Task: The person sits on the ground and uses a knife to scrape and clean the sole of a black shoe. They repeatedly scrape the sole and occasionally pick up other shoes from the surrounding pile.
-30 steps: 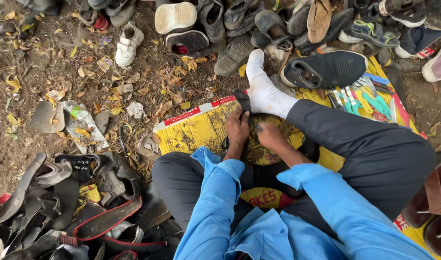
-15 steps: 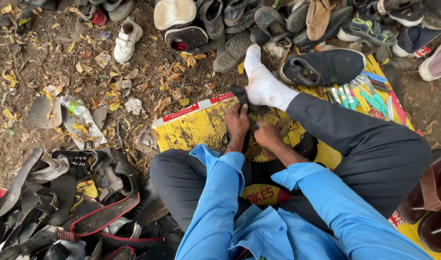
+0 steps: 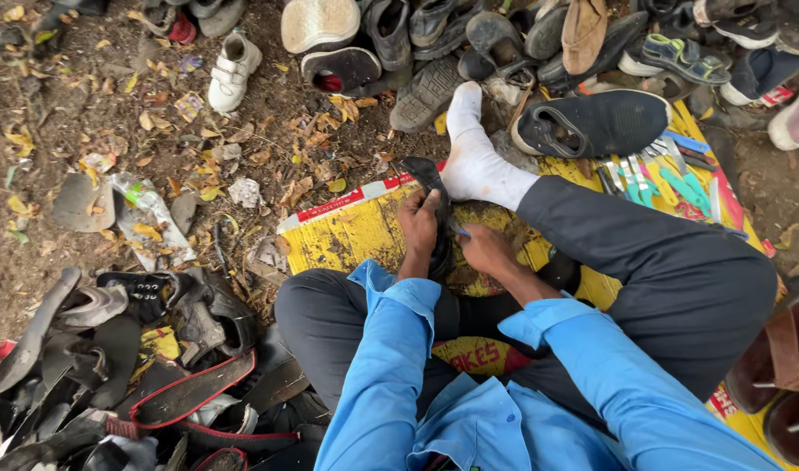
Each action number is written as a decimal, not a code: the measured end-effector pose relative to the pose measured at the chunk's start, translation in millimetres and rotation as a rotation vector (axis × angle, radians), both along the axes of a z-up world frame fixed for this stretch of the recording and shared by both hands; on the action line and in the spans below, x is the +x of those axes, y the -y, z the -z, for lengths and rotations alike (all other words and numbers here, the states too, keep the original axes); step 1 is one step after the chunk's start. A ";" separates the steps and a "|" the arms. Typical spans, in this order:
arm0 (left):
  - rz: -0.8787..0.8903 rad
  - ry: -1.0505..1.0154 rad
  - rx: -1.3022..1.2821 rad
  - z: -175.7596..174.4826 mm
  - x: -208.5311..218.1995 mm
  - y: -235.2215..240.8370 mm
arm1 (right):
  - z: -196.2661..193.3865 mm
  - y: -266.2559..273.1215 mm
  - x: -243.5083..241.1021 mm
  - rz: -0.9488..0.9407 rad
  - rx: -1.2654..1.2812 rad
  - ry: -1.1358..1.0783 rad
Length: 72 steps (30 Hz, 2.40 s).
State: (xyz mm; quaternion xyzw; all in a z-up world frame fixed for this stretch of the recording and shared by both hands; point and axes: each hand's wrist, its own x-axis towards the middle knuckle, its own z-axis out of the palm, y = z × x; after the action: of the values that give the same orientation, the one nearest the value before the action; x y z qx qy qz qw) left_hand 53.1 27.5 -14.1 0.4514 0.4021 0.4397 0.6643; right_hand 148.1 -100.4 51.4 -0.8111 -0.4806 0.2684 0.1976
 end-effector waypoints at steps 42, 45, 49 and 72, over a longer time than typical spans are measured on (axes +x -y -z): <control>0.066 -1.076 0.470 -35.8 16.4 15.2 | 53.6 6.7 26.1 0.155 -0.060 -0.262; 0.110 -0.995 0.486 -35.1 2.1 10.9 | 89.5 22.4 23.4 -0.013 0.191 -0.034; 0.092 -0.848 0.416 -37.1 -6.3 3.6 | 50.6 80.9 -6.4 -0.026 0.200 -0.043; -0.073 0.057 -0.355 -23.5 -29.5 -15.5 | 6.4 21.0 -76.6 0.227 -0.081 -0.134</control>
State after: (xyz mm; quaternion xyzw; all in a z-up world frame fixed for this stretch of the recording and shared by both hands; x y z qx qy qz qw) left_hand 23.7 43.0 9.3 0.2997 0.4705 0.3983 0.7281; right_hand 71.6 -121.4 44.9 -0.8479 -0.3599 0.3172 0.2255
